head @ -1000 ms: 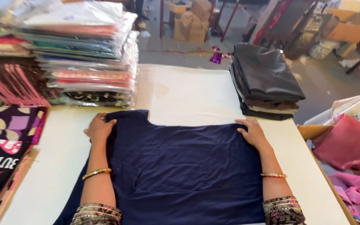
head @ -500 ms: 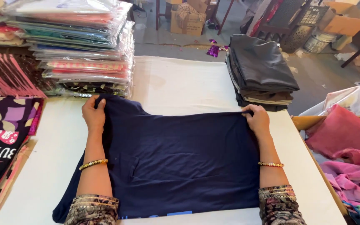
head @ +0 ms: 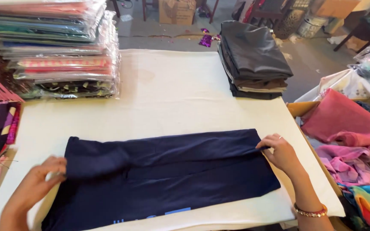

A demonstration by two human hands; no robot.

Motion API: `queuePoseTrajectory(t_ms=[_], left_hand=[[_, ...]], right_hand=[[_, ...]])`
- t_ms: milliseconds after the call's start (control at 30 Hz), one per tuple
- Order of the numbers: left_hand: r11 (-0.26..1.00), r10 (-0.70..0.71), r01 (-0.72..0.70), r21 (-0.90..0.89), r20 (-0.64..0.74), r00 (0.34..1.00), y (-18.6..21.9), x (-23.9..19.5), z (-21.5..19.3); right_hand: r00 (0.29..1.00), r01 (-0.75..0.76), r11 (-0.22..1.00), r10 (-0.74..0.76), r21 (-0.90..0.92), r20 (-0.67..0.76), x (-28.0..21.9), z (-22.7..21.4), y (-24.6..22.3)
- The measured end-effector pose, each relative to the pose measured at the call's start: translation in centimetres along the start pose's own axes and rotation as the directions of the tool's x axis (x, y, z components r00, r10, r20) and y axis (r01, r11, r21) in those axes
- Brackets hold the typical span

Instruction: The person folds a black t-shirt and a navy blue t-shirt on a white table. They smooth the fabric, fold the sleeves inward, and then fold the shirts into neat rectangles before stacking them on a pile of other folded clothes.

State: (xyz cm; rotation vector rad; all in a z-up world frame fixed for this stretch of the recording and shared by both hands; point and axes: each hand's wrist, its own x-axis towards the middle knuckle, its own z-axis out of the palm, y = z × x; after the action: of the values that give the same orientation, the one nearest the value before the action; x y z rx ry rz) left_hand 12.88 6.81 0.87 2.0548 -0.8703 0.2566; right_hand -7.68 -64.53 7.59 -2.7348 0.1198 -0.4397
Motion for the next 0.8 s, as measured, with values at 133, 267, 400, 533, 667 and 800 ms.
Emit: queuePoseTrajectory(t_ms=[133, 267, 400, 533, 667, 800], left_hand=[[0.896, -0.444, 0.429, 0.116, 0.213, 0.870, -1.7, -2.4, -1.4], [0.936, -0.343, 0.349, 0.044, -0.112, 0.933, -0.8, 1.2, -0.7], [0.956, -0.253, 0.264, 0.128, -0.093, 0.963, -2.2, 4.5, 1.5], [0.918, -0.307, 0.304, 0.253, -0.029, 0.951, 0.2, 6.5, 1.5], [0.783, -0.566, 0.472, 0.405, 0.149, 0.811, 0.3, 6.9, 1.5], [0.860, -0.416, 0.383, 0.337, 0.027, 0.909, -4.1, 6.0, 1.7]], right_hand=[[0.985, 0.090, 0.996, -0.086, -0.017, 0.149, -0.3, 0.1, 1.6], [0.990, 0.069, 0.997, -0.072, 0.028, 0.120, 3.2, 2.4, 4.1], [0.981, 0.054, 0.998, -0.061, 0.043, 0.184, 6.5, 5.6, 4.9], [0.985, 0.164, 0.984, -0.161, -0.063, 0.059, 6.7, 7.3, 6.2], [0.999, 0.019, 0.998, -0.021, 0.059, 0.034, 5.7, 8.7, 9.6], [0.990, -0.141, 0.921, 0.139, 0.364, 0.032, 5.3, 8.6, 10.7]])
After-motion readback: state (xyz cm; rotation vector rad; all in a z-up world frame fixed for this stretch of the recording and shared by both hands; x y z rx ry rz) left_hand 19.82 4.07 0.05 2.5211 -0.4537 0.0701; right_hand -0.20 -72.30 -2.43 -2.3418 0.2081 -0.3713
